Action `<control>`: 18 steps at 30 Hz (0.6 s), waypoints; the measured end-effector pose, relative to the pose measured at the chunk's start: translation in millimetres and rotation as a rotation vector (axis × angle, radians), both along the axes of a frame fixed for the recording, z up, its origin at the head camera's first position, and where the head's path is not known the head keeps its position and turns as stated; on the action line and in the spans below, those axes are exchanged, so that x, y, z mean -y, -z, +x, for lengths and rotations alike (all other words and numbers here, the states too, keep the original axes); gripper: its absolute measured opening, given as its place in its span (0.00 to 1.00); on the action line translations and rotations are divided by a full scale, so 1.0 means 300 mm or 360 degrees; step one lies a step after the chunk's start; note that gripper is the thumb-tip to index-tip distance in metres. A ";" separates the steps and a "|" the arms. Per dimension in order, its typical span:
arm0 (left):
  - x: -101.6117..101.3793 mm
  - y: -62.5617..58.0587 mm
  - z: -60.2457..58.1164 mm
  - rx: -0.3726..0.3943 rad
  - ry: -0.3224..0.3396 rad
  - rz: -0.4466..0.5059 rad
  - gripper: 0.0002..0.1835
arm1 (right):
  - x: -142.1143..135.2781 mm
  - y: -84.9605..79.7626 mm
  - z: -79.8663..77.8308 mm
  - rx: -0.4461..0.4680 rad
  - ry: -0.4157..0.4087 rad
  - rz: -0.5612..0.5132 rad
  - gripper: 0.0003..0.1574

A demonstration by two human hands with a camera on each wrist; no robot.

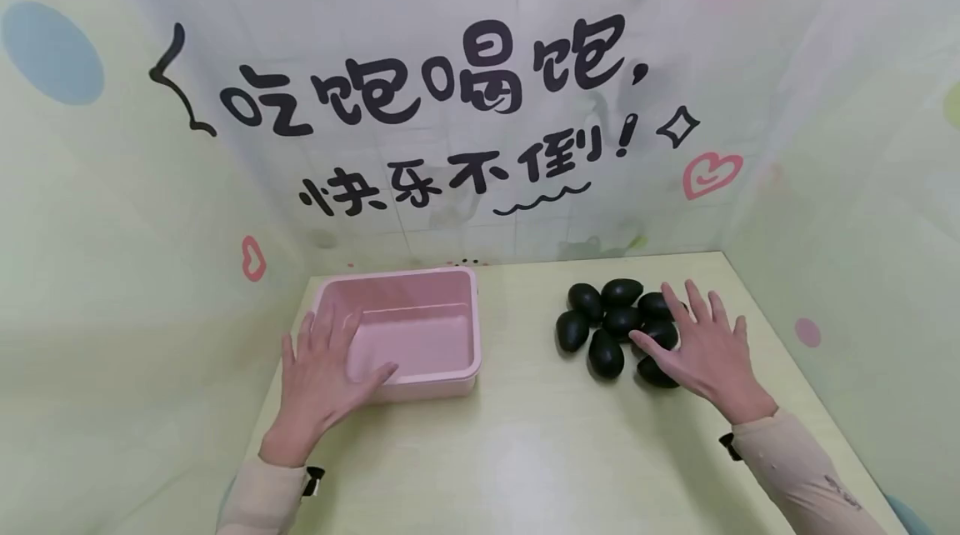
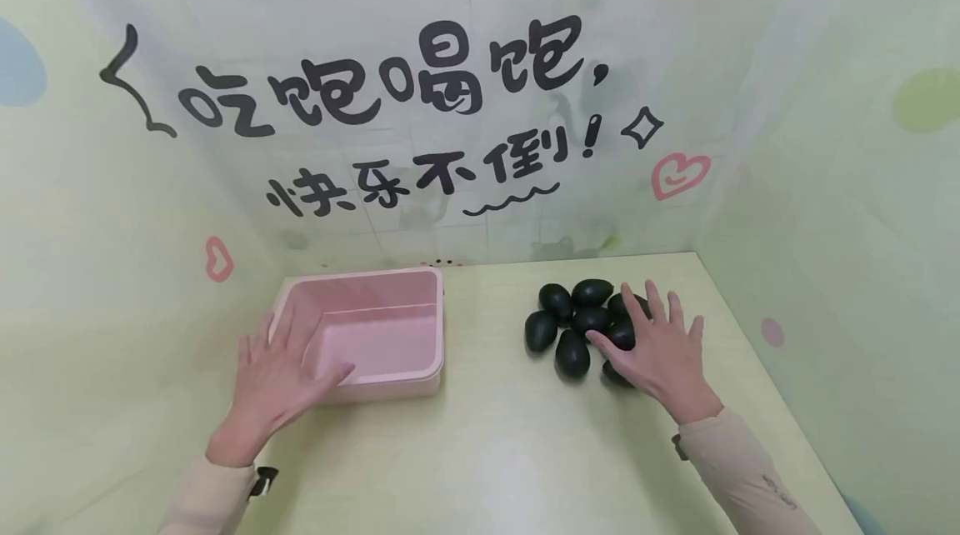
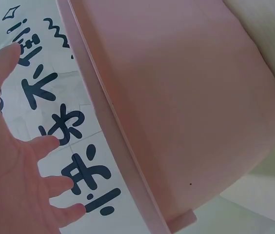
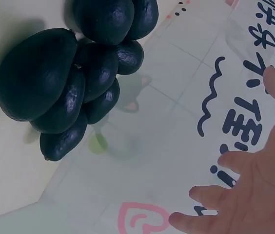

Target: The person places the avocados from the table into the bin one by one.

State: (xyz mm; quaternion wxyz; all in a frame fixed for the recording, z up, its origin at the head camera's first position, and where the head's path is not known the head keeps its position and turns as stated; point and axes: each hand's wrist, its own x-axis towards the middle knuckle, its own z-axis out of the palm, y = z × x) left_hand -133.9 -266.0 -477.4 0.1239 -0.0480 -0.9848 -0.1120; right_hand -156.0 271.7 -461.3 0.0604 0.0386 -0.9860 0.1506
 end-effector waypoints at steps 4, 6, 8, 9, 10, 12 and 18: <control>-0.006 0.014 0.013 -0.0106 0.0038 0.0062 0.51 | -0.008 -0.002 0.009 -0.0033 0.0041 -0.0107 0.61; -0.008 0.024 0.022 -0.0167 0.0061 0.0089 0.49 | -0.013 0.003 0.014 -0.0035 0.0076 -0.0173 0.61; -0.011 0.033 0.031 -0.0238 0.0088 0.0114 0.48 | -0.019 0.012 0.019 -0.0036 0.0116 -0.0244 0.60; -0.012 0.038 0.036 -0.0269 0.0097 0.0124 0.48 | -0.023 0.017 0.020 -0.0037 0.0135 -0.0278 0.60; -0.013 0.043 0.042 -0.0295 0.0102 0.0136 0.48 | -0.026 0.023 0.021 -0.0042 0.0152 -0.0313 0.60; -0.016 0.055 0.052 -0.0364 0.0111 0.0163 0.48 | -0.035 0.038 0.023 -0.0061 0.0183 -0.0379 0.60; -0.023 0.108 0.083 -0.0536 0.0049 0.0241 0.44 | -0.057 0.109 0.030 -0.0064 0.0231 -0.0491 0.62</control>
